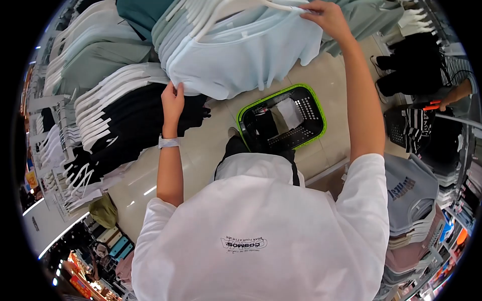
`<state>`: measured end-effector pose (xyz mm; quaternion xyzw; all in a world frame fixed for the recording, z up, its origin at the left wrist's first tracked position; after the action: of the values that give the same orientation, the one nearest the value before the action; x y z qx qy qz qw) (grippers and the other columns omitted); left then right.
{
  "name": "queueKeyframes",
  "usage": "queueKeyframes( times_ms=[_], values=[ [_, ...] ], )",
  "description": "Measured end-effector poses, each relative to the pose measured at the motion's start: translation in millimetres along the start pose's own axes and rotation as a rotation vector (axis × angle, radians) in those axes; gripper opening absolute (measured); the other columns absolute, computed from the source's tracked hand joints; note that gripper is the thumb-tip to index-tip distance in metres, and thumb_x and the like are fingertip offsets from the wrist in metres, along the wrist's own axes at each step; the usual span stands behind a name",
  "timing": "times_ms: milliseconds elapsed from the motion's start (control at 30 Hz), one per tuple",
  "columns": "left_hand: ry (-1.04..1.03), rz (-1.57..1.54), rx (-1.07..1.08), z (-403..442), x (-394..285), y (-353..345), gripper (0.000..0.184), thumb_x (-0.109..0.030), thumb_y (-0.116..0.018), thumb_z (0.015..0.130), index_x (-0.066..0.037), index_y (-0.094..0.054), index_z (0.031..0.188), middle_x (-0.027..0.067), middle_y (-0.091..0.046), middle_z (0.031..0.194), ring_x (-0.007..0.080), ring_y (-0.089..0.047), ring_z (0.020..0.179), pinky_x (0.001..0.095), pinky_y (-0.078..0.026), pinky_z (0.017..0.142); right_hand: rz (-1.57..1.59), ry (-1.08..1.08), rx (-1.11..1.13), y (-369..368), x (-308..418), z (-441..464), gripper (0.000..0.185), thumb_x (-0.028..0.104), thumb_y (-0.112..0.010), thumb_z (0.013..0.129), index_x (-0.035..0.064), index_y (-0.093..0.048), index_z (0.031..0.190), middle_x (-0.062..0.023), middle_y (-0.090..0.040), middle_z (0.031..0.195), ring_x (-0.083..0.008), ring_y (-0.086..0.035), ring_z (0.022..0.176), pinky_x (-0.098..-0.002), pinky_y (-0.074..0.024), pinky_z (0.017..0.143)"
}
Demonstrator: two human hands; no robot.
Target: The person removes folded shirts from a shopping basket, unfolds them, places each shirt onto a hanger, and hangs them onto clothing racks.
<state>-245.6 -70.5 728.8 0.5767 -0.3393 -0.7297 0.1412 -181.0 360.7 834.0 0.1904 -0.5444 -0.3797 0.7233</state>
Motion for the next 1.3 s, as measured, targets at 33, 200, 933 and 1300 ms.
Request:
queueKeyframes(
  times_ms=[33,200,933,1300],
  values=[
    [-0.020,0.020,-0.033,-1.0,4.3,-0.7,0.020,-0.013,-0.051,0.088,0.006,-0.056,0.091,0.0222,-0.057,0.070,0.0357,-0.055,0.062,0.0373,-0.044,0.058,-0.003,-0.012,-0.002,-0.1,6.8,2.7,0.020,0.010,-0.069,0.076,0.0004,-0.068,0.094,-0.0041,-0.066,0.086,-0.0107,-0.058,0.079,-0.0253,-0.0458,0.075],
    [-0.005,0.097,-0.076,-5.8,18.2,-2.2,0.021,-0.011,-0.049,0.087,0.009,-0.055,0.083,0.0269,-0.056,0.071,0.0444,-0.054,0.067,0.0405,-0.044,0.057,0.052,-0.037,-0.044,0.7,5.7,6.4,0.019,0.012,-0.073,0.072,-0.0012,-0.068,0.085,-0.0069,-0.067,0.080,-0.0172,-0.059,0.068,-0.0278,-0.0458,0.061],
    [0.337,0.341,0.637,-205.7,205.4,-223.9,0.019,-0.020,-0.052,0.082,-0.006,-0.064,0.082,0.0171,-0.064,0.078,0.0369,-0.062,0.075,0.0438,-0.049,0.068,0.677,-1.398,0.079,-360.3,-83.3,-536.4,0.012,0.007,-0.059,0.078,-0.0021,-0.066,0.080,-0.0076,-0.063,0.066,-0.0132,-0.059,0.059,-0.0270,-0.0482,0.057],
    [-0.014,0.413,1.375,-288.6,148.1,-416.4,0.016,-0.022,-0.058,0.079,-0.007,-0.059,0.084,0.0151,-0.065,0.084,0.0349,-0.062,0.081,0.0443,-0.050,0.071,0.539,-1.590,0.126,-427.7,-152.1,-580.7,0.016,0.016,-0.060,0.072,0.0042,-0.068,0.080,-0.0161,-0.066,0.077,-0.0301,-0.065,0.078,-0.0364,-0.0495,0.071]
  ],
)
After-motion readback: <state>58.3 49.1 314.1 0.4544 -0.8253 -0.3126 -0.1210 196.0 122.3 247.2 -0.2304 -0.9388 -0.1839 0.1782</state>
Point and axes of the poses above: each hand's wrist, its own z-axis towards the middle knuckle, its own y-axis out of the back of the hand, x = y × z, the point moved 8 cm from there along z, towards the middle knuckle
